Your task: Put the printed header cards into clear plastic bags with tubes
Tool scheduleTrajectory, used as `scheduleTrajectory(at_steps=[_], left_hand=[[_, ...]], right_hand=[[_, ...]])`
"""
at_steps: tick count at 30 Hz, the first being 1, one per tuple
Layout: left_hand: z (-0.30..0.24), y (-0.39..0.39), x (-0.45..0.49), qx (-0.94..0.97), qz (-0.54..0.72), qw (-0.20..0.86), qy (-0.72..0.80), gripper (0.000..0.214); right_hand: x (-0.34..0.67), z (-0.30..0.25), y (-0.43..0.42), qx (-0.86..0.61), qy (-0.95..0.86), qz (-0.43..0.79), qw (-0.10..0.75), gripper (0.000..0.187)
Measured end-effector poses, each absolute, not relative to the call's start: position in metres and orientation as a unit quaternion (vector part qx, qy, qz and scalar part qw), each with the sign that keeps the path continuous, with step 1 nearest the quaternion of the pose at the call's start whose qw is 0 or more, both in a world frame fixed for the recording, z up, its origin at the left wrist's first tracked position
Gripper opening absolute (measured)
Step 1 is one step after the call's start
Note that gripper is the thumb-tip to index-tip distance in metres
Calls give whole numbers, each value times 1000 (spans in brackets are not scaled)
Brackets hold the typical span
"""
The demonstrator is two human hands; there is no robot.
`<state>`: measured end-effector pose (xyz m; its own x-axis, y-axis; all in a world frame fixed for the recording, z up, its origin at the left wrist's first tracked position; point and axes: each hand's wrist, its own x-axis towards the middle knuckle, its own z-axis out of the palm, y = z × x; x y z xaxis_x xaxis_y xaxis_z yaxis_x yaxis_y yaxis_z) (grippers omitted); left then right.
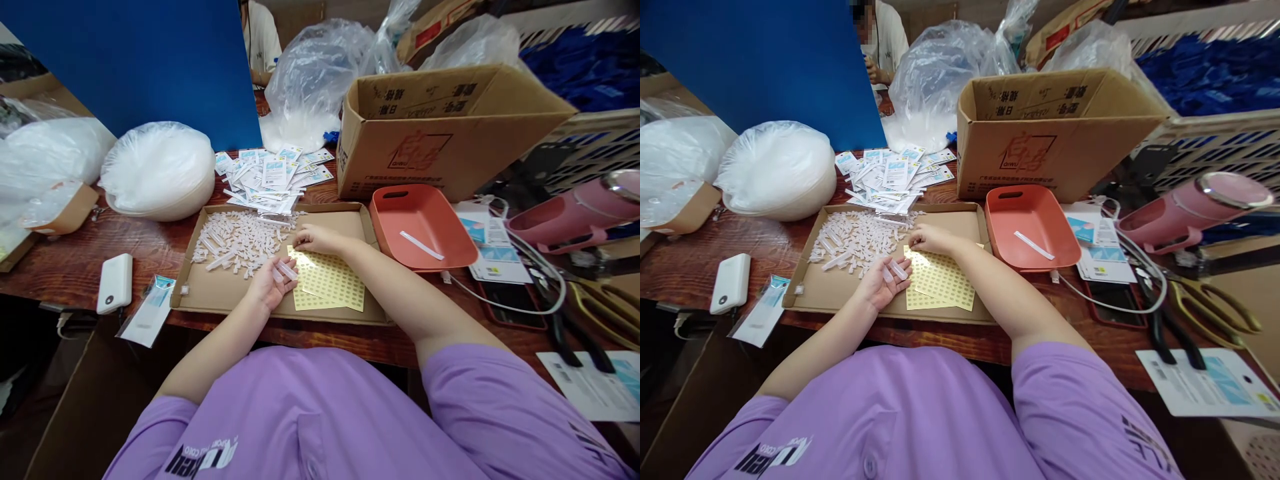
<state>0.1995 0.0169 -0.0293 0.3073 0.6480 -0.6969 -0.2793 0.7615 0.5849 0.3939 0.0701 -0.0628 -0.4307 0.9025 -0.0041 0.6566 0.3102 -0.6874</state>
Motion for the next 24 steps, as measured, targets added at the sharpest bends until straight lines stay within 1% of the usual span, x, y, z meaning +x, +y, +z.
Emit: scheduleTrajectory(at_steps=[7, 14, 20, 24], left_hand=[[-35, 18, 197, 174, 293, 791, 508, 31], [-35, 20, 196, 171, 286, 799, 501, 25], [-34, 21, 195, 169, 281, 806, 493, 27], [-33, 22, 195, 159, 278, 810, 491, 29]], right_hand=[[389, -58, 72, -517, -770, 339, 158, 15], [384, -51, 78, -543, -748, 366, 105, 11], [377, -43, 74, -555, -759, 326, 97, 6], [377, -40, 68, -571, -754, 307, 106, 11]])
